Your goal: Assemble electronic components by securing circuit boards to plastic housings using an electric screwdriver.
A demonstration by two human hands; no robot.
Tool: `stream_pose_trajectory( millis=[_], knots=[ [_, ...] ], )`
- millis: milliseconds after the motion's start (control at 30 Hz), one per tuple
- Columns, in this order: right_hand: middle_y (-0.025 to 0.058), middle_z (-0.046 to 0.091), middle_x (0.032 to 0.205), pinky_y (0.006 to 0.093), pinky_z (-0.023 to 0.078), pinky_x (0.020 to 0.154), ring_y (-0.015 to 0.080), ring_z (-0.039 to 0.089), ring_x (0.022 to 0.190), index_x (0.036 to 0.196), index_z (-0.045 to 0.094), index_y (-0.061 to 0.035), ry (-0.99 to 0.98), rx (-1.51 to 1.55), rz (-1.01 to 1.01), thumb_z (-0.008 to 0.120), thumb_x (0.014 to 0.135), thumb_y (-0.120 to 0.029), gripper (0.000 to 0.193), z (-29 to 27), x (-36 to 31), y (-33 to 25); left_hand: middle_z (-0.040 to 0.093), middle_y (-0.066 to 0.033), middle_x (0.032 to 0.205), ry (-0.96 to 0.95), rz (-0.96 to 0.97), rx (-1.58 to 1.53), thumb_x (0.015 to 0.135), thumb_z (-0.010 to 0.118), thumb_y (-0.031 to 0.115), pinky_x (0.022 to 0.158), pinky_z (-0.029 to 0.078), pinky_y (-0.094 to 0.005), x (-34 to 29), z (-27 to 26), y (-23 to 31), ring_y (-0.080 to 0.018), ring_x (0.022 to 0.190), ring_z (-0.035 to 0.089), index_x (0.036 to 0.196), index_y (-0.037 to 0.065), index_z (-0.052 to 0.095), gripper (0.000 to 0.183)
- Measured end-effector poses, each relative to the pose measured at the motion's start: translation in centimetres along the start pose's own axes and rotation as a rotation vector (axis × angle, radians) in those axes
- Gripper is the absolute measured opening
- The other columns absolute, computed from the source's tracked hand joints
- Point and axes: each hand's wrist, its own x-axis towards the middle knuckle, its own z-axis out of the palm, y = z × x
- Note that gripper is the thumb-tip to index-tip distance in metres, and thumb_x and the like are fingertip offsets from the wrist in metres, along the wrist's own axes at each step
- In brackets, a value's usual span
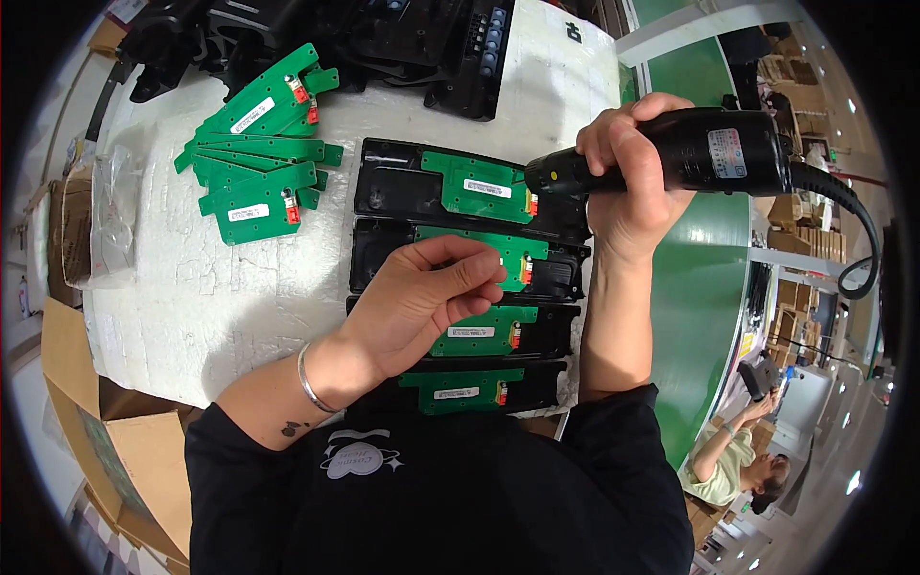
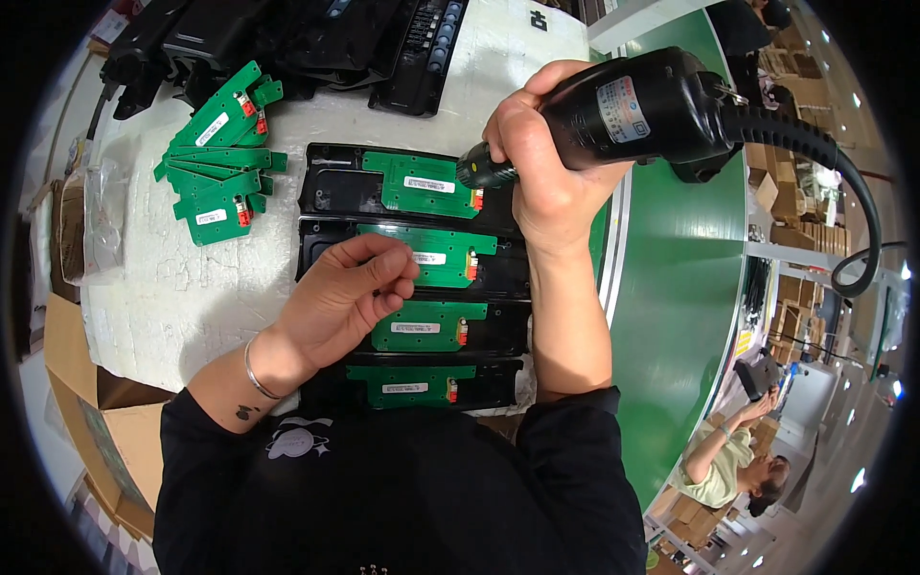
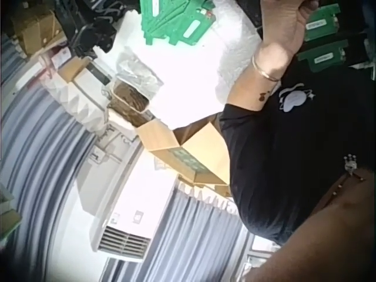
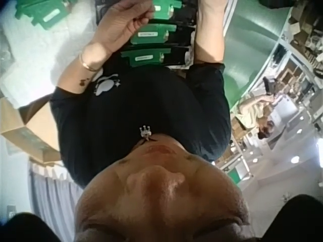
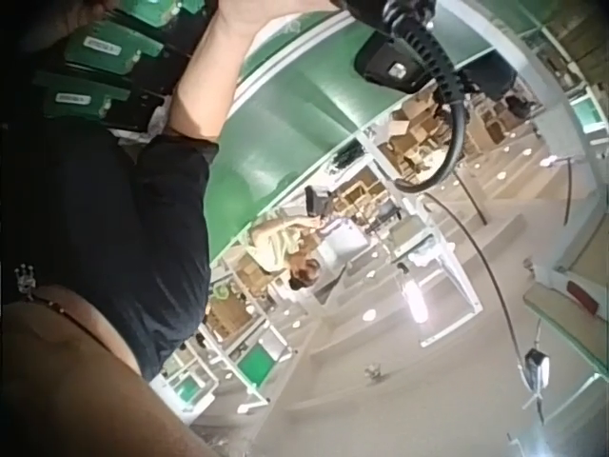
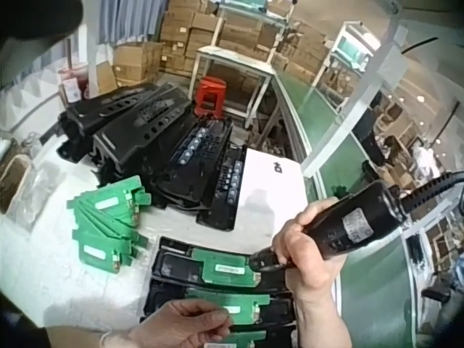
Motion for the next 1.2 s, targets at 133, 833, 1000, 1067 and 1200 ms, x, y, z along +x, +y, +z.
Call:
stream_pose_trajectory(
  millis=[133, 833, 1000, 1067, 1200],
  knots=[
    [0.0068, 0.049, 0.056, 0.0234, 0.04, 0.045, 0.0116, 0.045, 0.044, 0.083, 0.045, 0.003, -0.016, -0.012, 0.022, 0.05, 0.068, 0.007, 0.017, 0.0, 0.2, 0.2, 0.06, -0.0048, 0.088, -0.004, -0.009, -0.063, 0.082, 0.058, 0.011, 0.071, 0.048, -0.0211, 0.1, -0.1, -0.1, -0.0108, 0.078, 0.058, 0.095, 0.003, 0.058, 0.015],
    [-0.0076, 0.043, 0.049, 0.0145, 0.039, 0.049, 0.0028, 0.043, 0.042, 0.091, 0.043, -0.0114, -0.406, 0.266, -0.145, 0.06, 0.069, -0.008, 0.028, 2.5, -3.3, -8.4, 0.059, -0.003, 0.087, -0.165, 0.026, -0.294, 0.085, 0.055, 0.021, 0.069, 0.048, -0.0195, 0.2, -1.0, -0.8, -0.0092, 0.077, 0.057, 0.094, 0.005, 0.057, 0.019],
    [-0.0043, 0.043, 0.055, 0.0217, 0.037, 0.049, 0.0072, 0.04, 0.045, 0.098, 0.045, -0.0089, -0.414, 0.283, -0.122, 0.053, 0.072, -0.006, 0.027, 2.7, -2.6, -6.0, 0.056, -0.009, 0.1, -0.172, 0.047, -0.231, 0.087, 0.05, 0.031, 0.085, 0.044, -0.0264, -0.3, 1.1, -0.4, -0.016, 0.094, 0.054, 0.104, 0.001, 0.053, 0.035],
    [0.003, 0.048, 0.056, 0.0236, 0.037, 0.043, 0.0116, 0.045, 0.043, 0.103, 0.039, -0.0058, -0.125, 0.225, -0.133, 0.057, 0.073, 0.002, 0.036, 3.7, -1.9, -2.9, 0.052, -0.014, 0.107, -0.089, -0.107, -0.163, 0.089, 0.045, 0.031, 0.094, 0.038, -0.0309, -0.4, 1.2, -0.2, -0.0214, 0.106, 0.048, 0.11, -0.004, 0.047, 0.041],
    [0.0051, 0.047, 0.053, 0.0235, 0.037, 0.043, 0.0118, 0.043, 0.041, 0.093, 0.042, 0.0051, -0.021, 0.069, -0.052, 0.049, 0.068, 0.006, 0.026, 2.9, 0.1, 0.0, 0.051, -0.0208, 0.112, -0.13, -0.05, -0.029, 0.094, 0.035, 0.021, 0.092, 0.042, -0.0334, 0.1, 0.9, -0.1, -0.0281, 0.106, 0.051, 0.12, -0.01, 0.035, 0.04]
  ],
)
